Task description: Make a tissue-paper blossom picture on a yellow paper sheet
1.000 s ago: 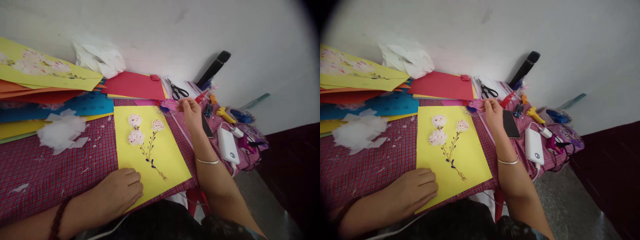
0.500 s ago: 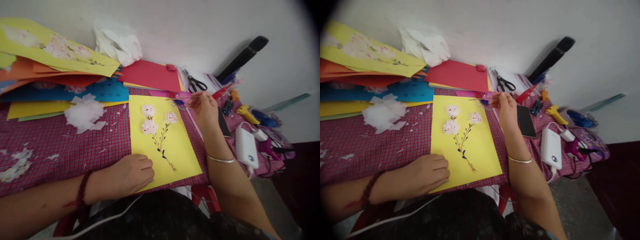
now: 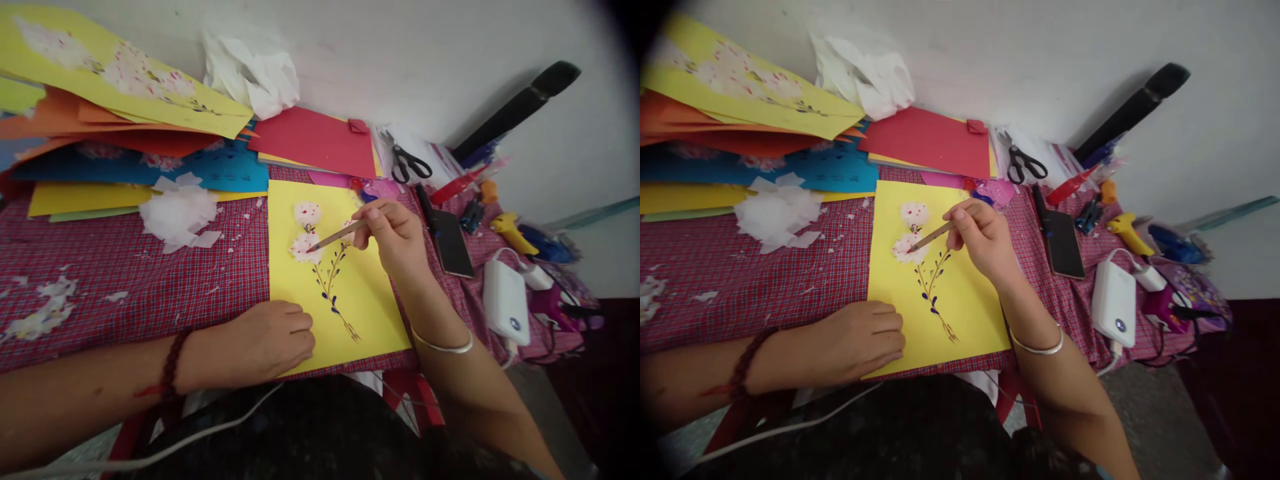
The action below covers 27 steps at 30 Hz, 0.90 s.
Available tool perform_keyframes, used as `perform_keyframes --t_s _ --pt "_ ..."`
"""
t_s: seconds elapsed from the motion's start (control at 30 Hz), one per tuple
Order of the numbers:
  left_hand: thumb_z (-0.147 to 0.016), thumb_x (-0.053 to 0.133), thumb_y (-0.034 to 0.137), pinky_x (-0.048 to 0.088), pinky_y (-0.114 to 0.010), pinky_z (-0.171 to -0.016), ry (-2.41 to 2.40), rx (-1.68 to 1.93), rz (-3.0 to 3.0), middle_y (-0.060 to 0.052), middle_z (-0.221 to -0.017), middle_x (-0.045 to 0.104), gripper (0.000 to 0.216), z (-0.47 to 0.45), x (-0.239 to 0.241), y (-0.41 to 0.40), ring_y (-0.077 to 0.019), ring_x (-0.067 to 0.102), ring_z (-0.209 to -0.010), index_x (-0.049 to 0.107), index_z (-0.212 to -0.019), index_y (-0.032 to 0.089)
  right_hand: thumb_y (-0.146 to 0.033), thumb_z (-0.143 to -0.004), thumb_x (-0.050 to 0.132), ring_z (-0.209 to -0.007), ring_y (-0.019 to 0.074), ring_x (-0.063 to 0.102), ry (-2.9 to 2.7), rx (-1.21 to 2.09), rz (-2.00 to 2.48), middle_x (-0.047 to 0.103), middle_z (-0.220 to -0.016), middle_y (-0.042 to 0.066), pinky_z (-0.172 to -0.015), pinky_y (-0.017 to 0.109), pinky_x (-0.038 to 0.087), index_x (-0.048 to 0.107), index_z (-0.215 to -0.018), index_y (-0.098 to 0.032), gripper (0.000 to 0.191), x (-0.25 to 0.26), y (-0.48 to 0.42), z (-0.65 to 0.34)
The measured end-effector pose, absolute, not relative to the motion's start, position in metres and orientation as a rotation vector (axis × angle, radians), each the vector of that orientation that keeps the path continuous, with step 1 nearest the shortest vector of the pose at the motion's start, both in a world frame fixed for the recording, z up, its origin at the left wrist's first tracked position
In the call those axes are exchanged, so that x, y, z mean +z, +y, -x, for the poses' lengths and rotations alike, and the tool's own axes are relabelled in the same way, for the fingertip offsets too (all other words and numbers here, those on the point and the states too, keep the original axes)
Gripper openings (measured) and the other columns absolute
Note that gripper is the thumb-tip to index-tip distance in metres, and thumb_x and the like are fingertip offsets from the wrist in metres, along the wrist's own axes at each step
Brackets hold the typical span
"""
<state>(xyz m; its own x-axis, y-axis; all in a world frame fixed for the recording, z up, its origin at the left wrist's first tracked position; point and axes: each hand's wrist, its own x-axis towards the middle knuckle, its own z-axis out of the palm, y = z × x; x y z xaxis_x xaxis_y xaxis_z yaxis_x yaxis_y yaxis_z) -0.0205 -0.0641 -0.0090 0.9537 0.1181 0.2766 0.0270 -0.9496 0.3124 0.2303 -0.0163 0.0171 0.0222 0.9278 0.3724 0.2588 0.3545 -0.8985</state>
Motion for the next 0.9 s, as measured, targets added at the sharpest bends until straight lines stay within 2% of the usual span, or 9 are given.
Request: perform_keyframes --t_s 0.43,0.57,0.7,0.9 --pt "-0.101 0.050 0.016 0.040 -0.034 -0.065 0.146 0.371 -2.764 -0.001 -0.076 0.058 0.025 0.0221 -0.0132 -0.0650 -0.0176 0.049 -0.070 0.057 -0.078 0.019 -0.060 -0.091 0.061 -0.040 0.0068 0.045 -1.411 0.710 1.137 0.050 -0.051 -0.006 -0.042 0.022 0.039 0.061 -0.076 -0.023 0.040 0.0241 -0.0138 -0.2396" --pt "-0.101 0.049 0.016 0.039 -0.034 -0.064 0.143 0.391 -2.752 -0.001 -0.075 0.059 0.025 0.0217 -0.0122 -0.0650 -0.0178 0.049 -0.069 0.057 -0.078 0.019 -0.062 -0.090 0.061 -0.042 0.0067 0.046 -1.457 0.701 1.149 0.051 -0.053 -0.006 -0.042 0.022 0.040 0.060 -0.075 -0.023 0.042 0.0230 -0.0132 -0.2389" --pt "-0.101 0.049 0.015 0.038 -0.035 -0.064 0.135 0.406 -2.744 -0.001 -0.075 0.058 0.025 0.0216 -0.0122 -0.0646 -0.0177 0.049 -0.069 0.057 -0.077 0.018 -0.057 -0.091 0.063 -0.044 0.0061 0.050 -1.504 0.698 1.108 0.054 -0.056 -0.005 -0.044 0.021 0.041 0.062 -0.076 -0.022 0.038 0.0224 -0.0136 -0.2365" --pt "-0.100 0.051 0.013 0.037 -0.035 -0.065 0.114 0.382 -2.760 -0.001 -0.075 0.058 0.023 0.0223 -0.0125 -0.0641 -0.0179 0.047 -0.069 0.055 -0.078 0.018 -0.055 -0.093 0.062 -0.041 0.0047 0.047 -1.425 0.669 1.015 0.051 -0.057 -0.006 -0.040 0.020 0.037 0.061 -0.076 -0.022 0.037 0.0232 -0.0123 -0.2380"
